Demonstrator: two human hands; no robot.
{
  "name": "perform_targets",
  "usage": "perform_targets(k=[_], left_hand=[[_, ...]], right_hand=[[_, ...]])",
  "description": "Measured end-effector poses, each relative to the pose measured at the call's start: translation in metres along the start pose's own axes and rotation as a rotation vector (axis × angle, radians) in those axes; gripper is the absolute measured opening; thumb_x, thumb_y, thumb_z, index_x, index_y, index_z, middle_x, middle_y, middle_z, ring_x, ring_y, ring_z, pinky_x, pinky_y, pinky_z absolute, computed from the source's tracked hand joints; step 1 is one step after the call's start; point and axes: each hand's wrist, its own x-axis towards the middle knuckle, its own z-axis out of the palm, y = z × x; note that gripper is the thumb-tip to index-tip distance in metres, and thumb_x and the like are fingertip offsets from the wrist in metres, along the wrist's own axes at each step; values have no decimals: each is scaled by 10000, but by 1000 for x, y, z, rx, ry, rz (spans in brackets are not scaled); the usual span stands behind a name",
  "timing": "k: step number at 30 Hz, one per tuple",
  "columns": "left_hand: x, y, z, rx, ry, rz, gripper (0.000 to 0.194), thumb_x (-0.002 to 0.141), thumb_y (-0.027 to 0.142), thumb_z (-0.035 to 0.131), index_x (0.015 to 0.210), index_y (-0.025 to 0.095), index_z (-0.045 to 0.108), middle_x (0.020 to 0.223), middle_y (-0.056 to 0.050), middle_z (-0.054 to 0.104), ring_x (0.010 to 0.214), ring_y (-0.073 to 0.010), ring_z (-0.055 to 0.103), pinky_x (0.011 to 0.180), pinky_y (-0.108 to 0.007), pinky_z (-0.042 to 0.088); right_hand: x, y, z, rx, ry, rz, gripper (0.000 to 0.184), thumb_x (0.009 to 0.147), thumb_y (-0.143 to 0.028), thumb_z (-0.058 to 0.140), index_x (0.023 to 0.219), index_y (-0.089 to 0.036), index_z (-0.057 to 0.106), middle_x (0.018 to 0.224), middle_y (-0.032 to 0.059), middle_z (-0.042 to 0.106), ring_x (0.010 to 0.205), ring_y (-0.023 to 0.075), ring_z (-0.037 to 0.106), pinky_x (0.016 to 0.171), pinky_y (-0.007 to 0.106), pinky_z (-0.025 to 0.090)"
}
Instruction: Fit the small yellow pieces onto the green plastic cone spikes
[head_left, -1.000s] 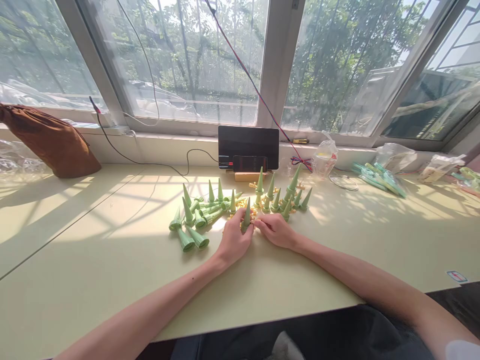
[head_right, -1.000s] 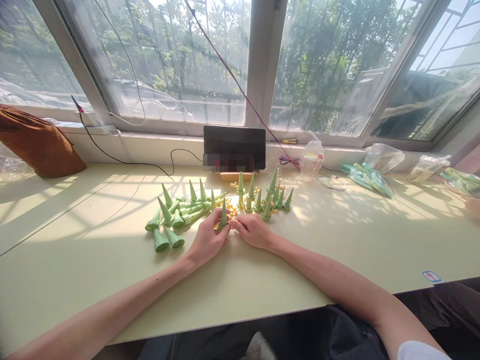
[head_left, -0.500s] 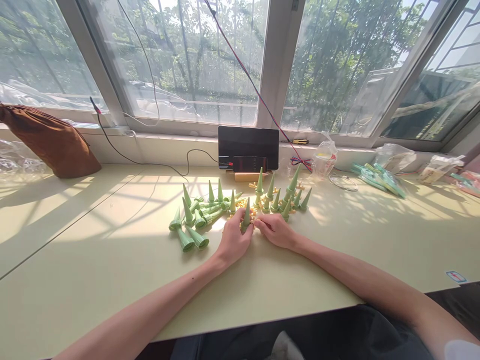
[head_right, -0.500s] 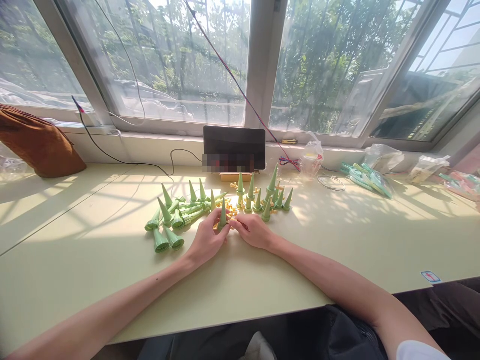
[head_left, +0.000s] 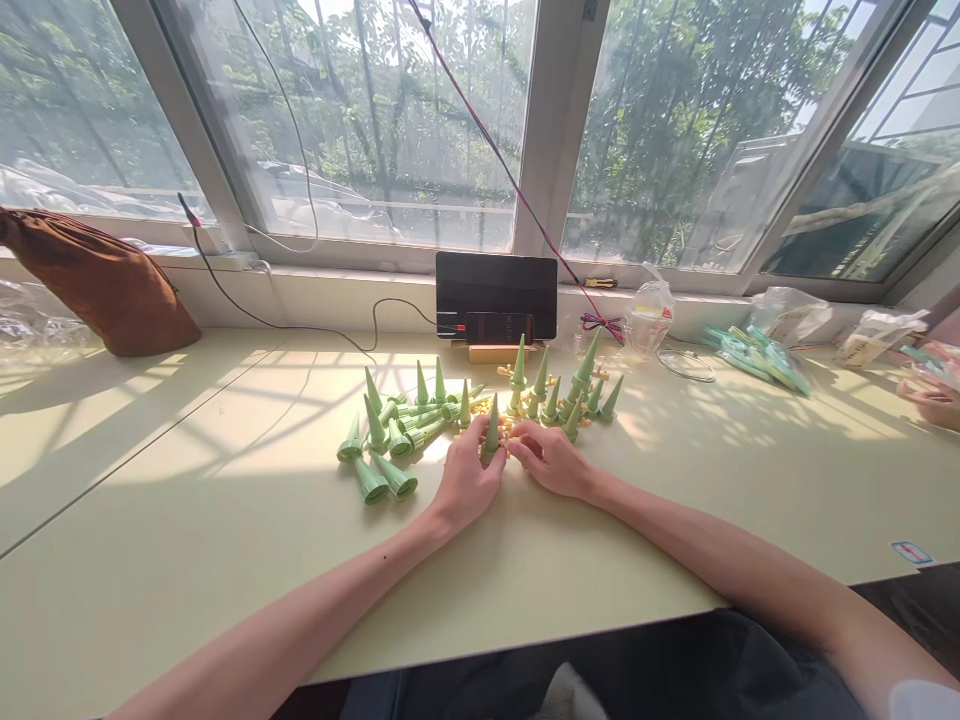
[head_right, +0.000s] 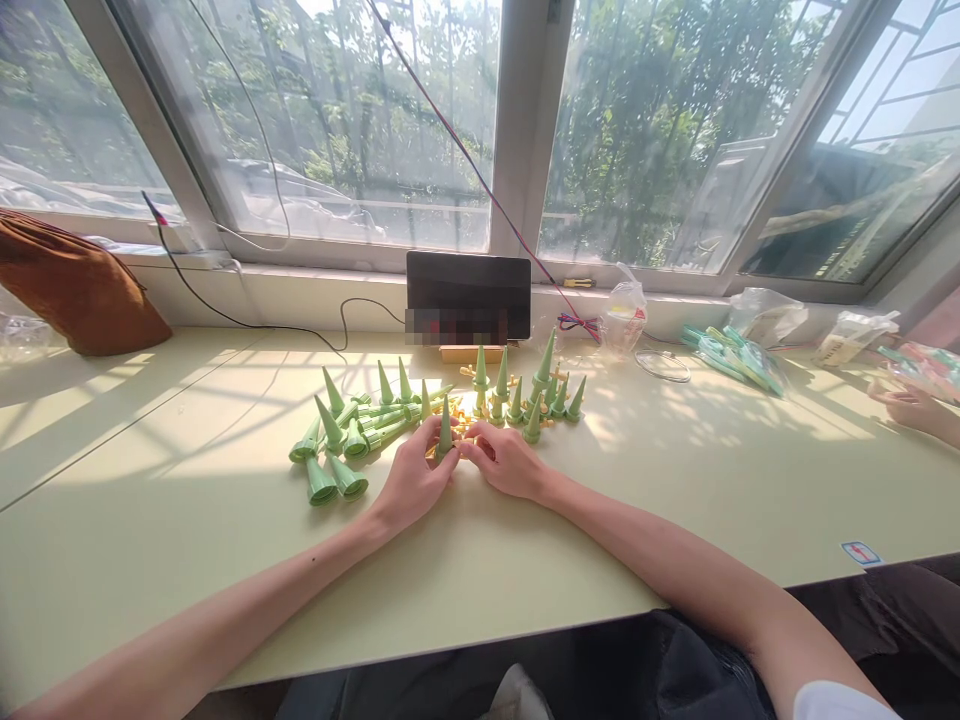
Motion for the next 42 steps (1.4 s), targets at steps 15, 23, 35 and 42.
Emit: perform_targets(k=[15, 23, 35, 42], left_hand=[[0, 0, -1, 4, 5, 2, 171, 856, 232, 527, 1026, 220, 520, 911, -22, 626, 891, -181, 599, 568, -235, 466], [0, -1, 0, 18, -11, -10, 170, 853, 229, 528, 1023, 227, 531, 890, -9, 626, 884, -176, 597, 611, -247, 481], [0, 0, 0, 2, -15, -4, 175, 858, 238, 524, 1032, 222, 525, 899, -17, 618, 908, -183, 597, 609, -247, 478], [-1, 0, 0, 21, -16, -14, 155, 856, 239, 524, 1010, 226, 526, 882, -8, 614, 867, -172, 592, 597, -239, 471]], right_hand=[[0, 0, 1, 40, -4, -2, 163, 955, -350, 478, 976, -189, 492, 551, -80, 442, 470, 92, 340, 509, 224, 310], [0, 1, 1, -9, -4, -21, 306, 985, -330, 399, 724, -188, 471, 586, -34, 507, 518, 97, 421, 552, 228, 340], [0, 1, 0, -6, -1, -17, 253, 970, -330, 435, 768, -186, 483, 579, -51, 451, 511, 90, 356, 533, 227, 302], [1, 0, 0, -18, -17, -15, 366, 986, -338, 378, 651, -191, 386, 550, -53, 402, 515, 90, 336, 534, 226, 289]])
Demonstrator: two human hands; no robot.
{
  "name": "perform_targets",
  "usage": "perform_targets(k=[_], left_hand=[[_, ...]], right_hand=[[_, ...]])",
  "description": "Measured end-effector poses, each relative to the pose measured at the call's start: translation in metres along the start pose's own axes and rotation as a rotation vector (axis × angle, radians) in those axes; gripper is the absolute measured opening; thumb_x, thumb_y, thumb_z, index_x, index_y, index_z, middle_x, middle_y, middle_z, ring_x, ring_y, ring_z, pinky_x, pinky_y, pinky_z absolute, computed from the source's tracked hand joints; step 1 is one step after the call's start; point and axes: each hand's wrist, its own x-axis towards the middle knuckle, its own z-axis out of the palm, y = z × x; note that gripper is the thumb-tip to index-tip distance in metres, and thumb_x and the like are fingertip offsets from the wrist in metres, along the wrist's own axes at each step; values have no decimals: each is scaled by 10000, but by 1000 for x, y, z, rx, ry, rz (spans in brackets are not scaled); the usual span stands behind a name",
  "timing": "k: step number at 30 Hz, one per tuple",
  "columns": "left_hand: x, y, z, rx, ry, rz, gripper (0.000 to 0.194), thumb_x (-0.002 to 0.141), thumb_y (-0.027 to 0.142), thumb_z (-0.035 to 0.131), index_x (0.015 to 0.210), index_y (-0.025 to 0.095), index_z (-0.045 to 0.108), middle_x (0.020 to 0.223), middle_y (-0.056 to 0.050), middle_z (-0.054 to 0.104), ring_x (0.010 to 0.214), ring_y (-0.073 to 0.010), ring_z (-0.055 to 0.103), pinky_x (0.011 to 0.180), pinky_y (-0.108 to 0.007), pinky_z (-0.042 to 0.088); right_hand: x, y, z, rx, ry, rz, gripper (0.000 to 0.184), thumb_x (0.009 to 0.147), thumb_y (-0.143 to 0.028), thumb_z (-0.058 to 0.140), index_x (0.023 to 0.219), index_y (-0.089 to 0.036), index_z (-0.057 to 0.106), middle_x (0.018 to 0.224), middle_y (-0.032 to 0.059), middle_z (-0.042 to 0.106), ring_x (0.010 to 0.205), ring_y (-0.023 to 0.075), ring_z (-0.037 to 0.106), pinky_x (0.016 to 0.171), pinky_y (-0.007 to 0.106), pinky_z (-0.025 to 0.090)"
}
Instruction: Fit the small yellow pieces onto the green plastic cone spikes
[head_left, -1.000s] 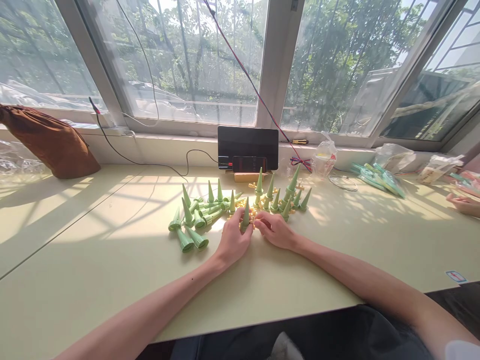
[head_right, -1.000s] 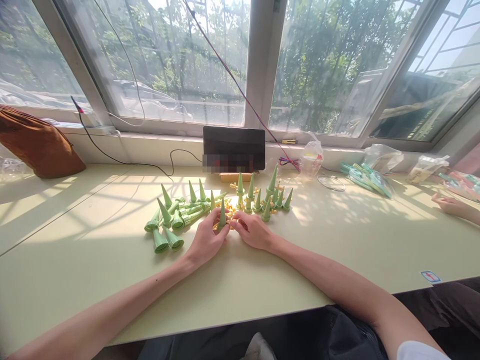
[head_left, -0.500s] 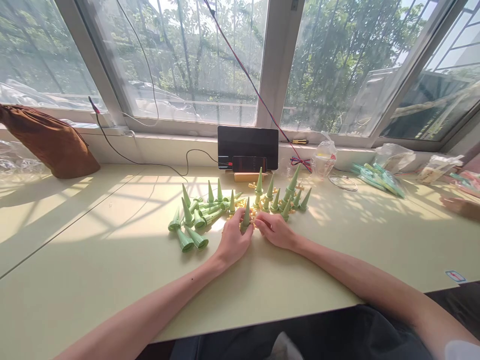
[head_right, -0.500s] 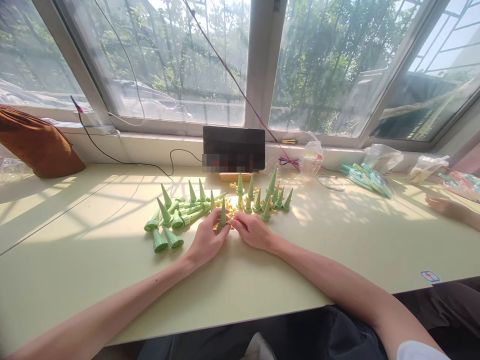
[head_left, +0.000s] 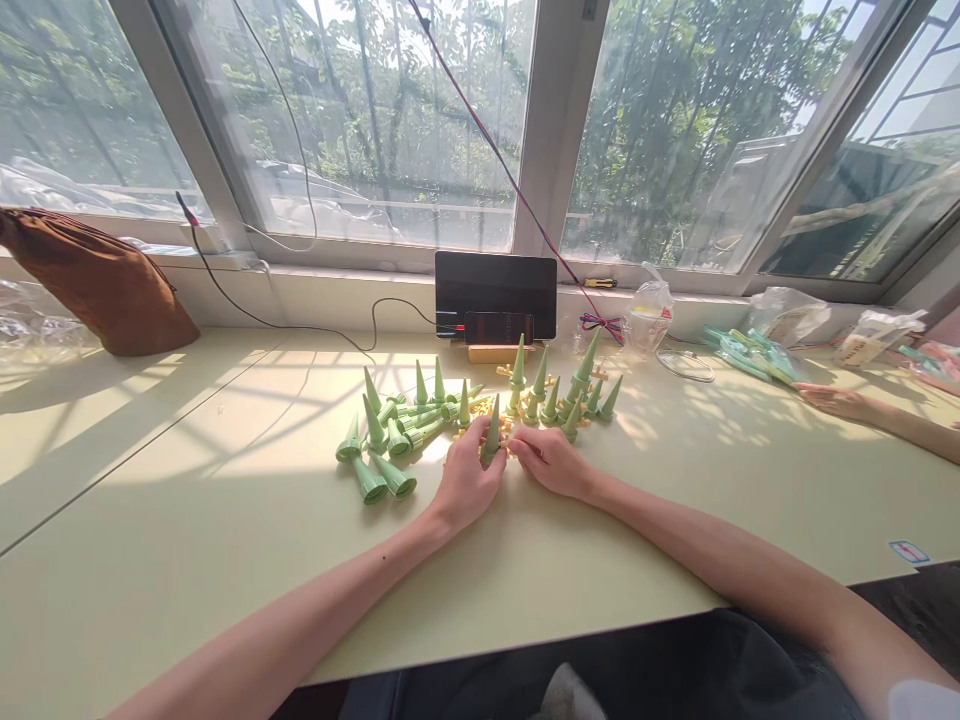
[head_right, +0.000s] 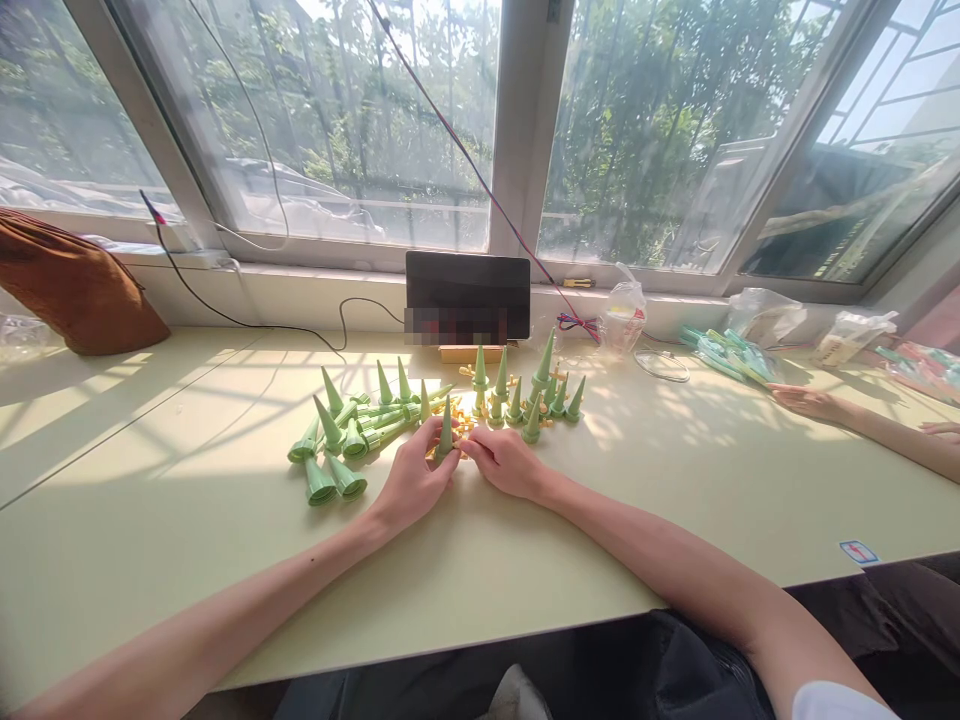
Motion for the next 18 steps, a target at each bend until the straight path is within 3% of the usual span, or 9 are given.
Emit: perform_targets(k=[7, 18], left_hand=[[0, -1, 0, 4, -4, 4, 170, 851, 218, 524, 1021, 233, 520, 896, -4, 612, 909, -172, 593, 607, -233, 475], [1, -2, 0, 8, -14, 18, 203, 857, 225, 519, 1059, 230, 528, 896, -10, 620, 881, -172, 600, 614, -240, 481]], right_hand=[[0, 2, 1, -51, 6, 0, 339, 960, -386, 450, 686, -191, 414, 565, -67, 340, 528, 90, 291, 536, 224, 268], [1, 4, 0, -50, -27, -30, 442, 994, -367, 374, 597, -175, 385, 538, -61, 317, 526, 81, 286, 528, 223, 255]])
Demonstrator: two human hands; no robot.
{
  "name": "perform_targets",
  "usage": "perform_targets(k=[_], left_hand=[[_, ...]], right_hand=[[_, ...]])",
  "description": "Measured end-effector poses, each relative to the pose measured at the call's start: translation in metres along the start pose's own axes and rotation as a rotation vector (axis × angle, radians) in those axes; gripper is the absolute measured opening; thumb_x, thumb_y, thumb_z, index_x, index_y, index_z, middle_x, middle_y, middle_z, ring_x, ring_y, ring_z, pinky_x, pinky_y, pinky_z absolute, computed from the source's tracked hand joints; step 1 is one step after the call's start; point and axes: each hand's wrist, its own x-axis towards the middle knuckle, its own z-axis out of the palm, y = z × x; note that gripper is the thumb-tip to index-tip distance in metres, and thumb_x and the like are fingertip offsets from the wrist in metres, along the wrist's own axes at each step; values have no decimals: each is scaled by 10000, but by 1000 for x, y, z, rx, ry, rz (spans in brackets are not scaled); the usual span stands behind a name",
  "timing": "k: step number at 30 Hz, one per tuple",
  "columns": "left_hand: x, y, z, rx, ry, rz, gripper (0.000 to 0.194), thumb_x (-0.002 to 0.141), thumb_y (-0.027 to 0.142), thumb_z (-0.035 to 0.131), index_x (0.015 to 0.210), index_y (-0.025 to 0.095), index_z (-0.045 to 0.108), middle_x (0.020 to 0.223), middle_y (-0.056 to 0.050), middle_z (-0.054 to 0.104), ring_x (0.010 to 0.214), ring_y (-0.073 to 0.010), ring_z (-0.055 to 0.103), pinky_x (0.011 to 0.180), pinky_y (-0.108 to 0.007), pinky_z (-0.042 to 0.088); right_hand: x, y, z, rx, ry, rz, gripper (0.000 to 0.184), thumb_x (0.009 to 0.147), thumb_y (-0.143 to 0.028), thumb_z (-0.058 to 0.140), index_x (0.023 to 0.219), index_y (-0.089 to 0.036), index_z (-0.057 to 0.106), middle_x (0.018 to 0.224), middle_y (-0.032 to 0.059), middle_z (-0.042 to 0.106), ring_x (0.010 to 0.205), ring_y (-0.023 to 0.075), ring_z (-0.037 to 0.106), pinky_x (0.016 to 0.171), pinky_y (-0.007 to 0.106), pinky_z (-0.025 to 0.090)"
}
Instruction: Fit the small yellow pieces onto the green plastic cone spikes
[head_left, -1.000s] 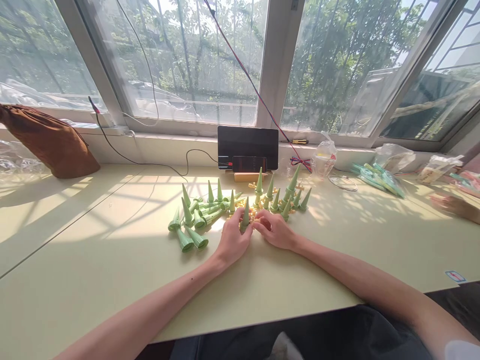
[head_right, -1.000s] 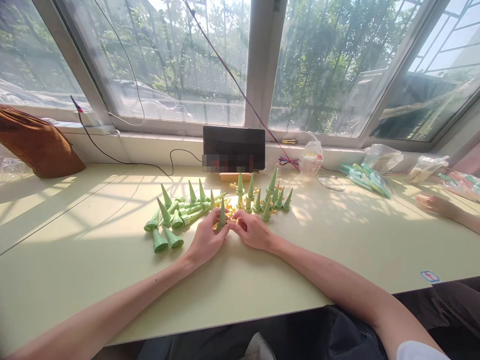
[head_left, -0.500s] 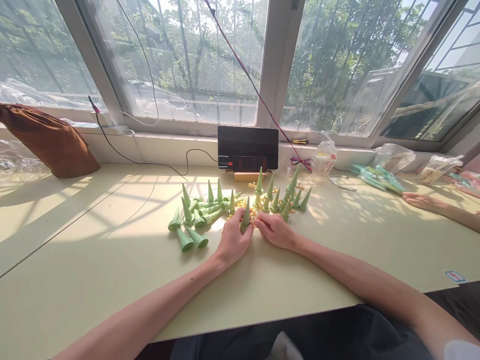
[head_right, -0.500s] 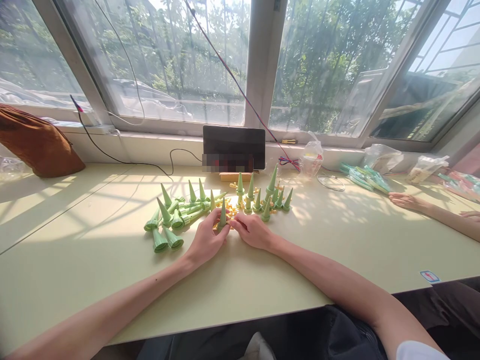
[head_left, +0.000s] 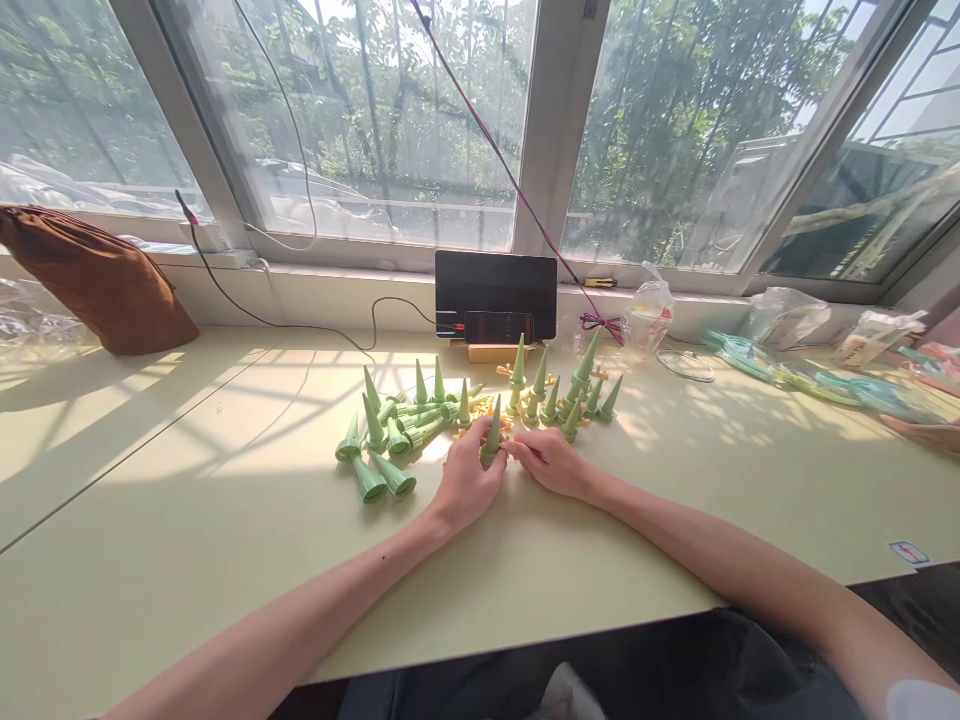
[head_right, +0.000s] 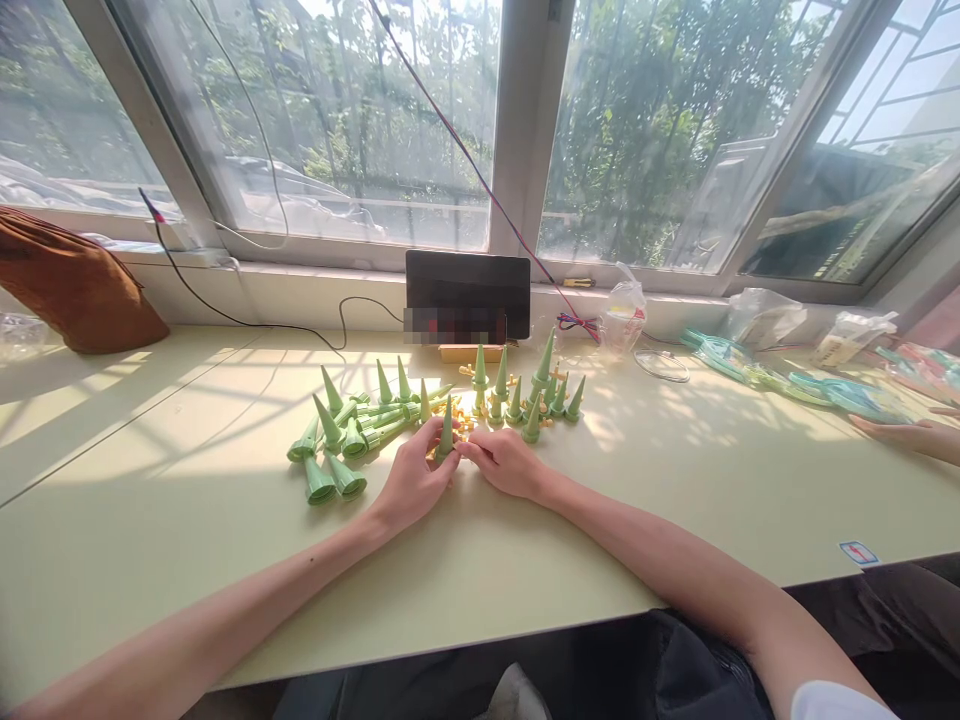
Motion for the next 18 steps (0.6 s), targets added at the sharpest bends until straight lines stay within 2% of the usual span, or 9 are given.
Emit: perform_targets(k=[7, 18], left_hand=[[0, 1, 0, 7, 15, 3, 198, 850, 236, 517, 1046, 223, 539, 894, -19, 624, 891, -183, 602, 618, -249, 487], [0, 1, -1, -7, 9, 4, 203, 847, 226, 515, 1049, 221, 539, 895, -21, 623, 886, -178, 603, 646, -257, 498]], right_hand=[[-1, -2, 1, -32, 25, 25, 368, 962, -400, 451, 664, -187, 417, 544, -64, 358, 527, 90, 287, 527, 222, 269], [0, 2, 1, -39, 1, -15, 441, 989, -369, 384, 594, -173, 367, 552, -61, 271, 534, 84, 241, 522, 224, 230]])
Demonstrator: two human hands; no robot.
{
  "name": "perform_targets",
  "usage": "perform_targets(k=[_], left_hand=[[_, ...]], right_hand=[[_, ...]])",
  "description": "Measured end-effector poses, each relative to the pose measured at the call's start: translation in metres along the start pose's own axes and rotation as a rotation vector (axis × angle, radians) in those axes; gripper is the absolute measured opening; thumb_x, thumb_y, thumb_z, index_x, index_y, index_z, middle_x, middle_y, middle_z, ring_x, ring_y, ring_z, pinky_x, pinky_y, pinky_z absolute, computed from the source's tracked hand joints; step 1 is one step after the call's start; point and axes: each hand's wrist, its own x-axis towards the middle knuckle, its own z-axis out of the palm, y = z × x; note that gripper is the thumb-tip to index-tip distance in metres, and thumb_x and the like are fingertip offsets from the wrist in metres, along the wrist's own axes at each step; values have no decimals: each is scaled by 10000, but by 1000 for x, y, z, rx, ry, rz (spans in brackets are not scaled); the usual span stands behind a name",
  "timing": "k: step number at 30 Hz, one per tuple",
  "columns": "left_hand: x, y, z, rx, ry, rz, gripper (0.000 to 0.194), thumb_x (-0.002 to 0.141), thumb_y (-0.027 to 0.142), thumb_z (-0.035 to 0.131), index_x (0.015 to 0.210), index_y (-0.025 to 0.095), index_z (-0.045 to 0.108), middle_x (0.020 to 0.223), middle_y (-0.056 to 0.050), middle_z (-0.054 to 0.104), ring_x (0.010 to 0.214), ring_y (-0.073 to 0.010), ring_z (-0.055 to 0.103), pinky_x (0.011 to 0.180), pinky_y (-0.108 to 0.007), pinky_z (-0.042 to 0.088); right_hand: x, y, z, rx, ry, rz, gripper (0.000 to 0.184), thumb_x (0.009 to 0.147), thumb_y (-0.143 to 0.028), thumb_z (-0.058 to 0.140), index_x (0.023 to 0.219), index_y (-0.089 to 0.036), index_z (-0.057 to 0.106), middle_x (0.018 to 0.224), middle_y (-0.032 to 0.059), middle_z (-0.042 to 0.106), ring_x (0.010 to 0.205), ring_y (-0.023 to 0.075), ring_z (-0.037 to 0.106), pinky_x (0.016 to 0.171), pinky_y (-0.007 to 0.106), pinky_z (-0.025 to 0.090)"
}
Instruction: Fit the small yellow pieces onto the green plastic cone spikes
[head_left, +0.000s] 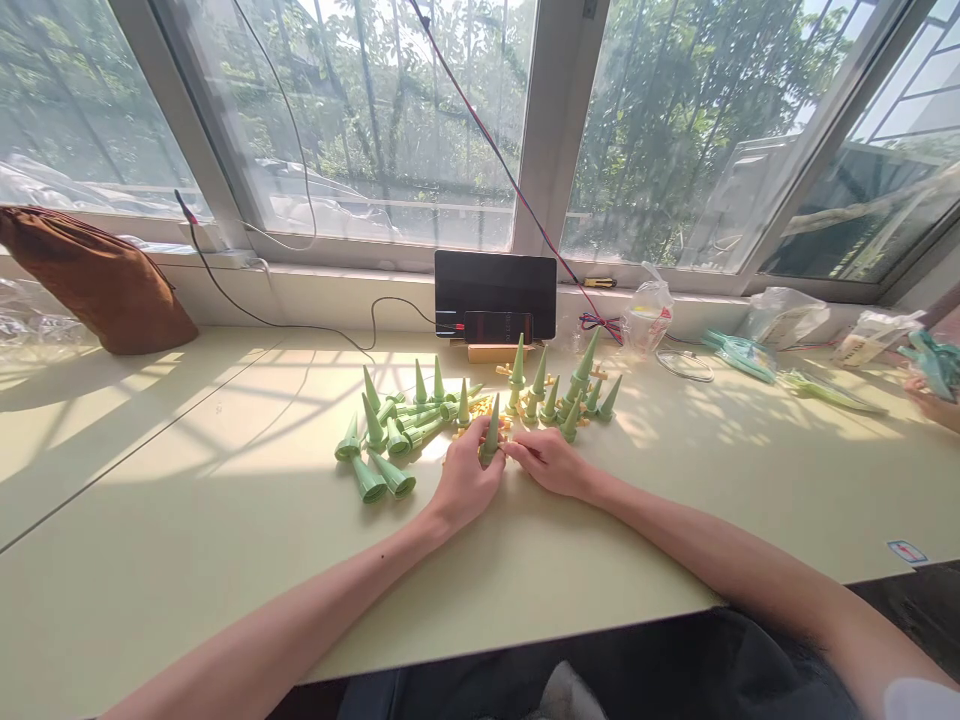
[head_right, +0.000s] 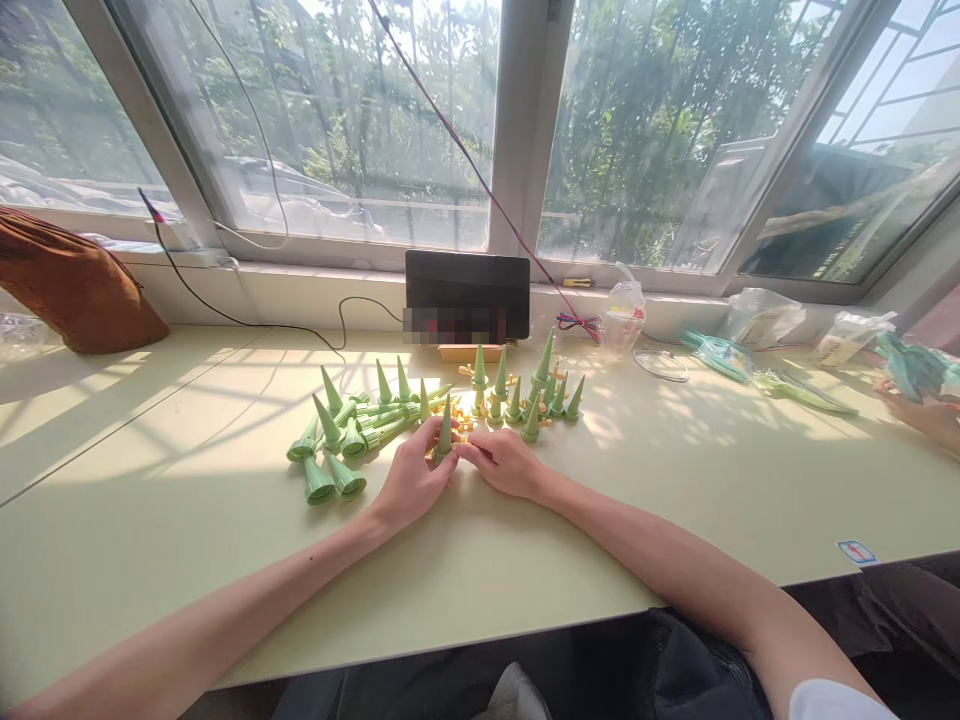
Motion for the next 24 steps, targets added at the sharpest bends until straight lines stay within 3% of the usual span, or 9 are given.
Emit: perform_targets(k=[13, 21, 24], left_hand=[[-1, 5, 0, -42, -34, -11, 220, 839, 255, 543, 1055, 213, 548, 876, -23, 636, 869, -177, 623, 632, -245, 517], [1, 9, -2, -244, -77, -129, 269, 794, 305, 602, 1044, 205, 579, 1103, -76, 620, 1021, -236, 607, 525, -213, 538], [1, 11, -3, -322, -94, -194, 325, 778, 353, 636, 1063, 204, 585, 1142, -82, 597, 992, -238, 606, 494, -225, 550]], right_hand=[[0, -4, -1, 52, 11, 44, 361, 987, -336, 386, 666, -184, 453, 573, -47, 414, 536, 94, 340, 546, 221, 294], [-1, -3, -2, 57, 4, 10, 383, 989, -296, 349, 653, -178, 489, 580, -36, 489, 525, 90, 375, 548, 217, 312], [-1, -4, -2, 62, 1, 17, 382, 987, -280, 347, 651, -177, 498, 582, -37, 502, 525, 87, 390, 561, 214, 324]])
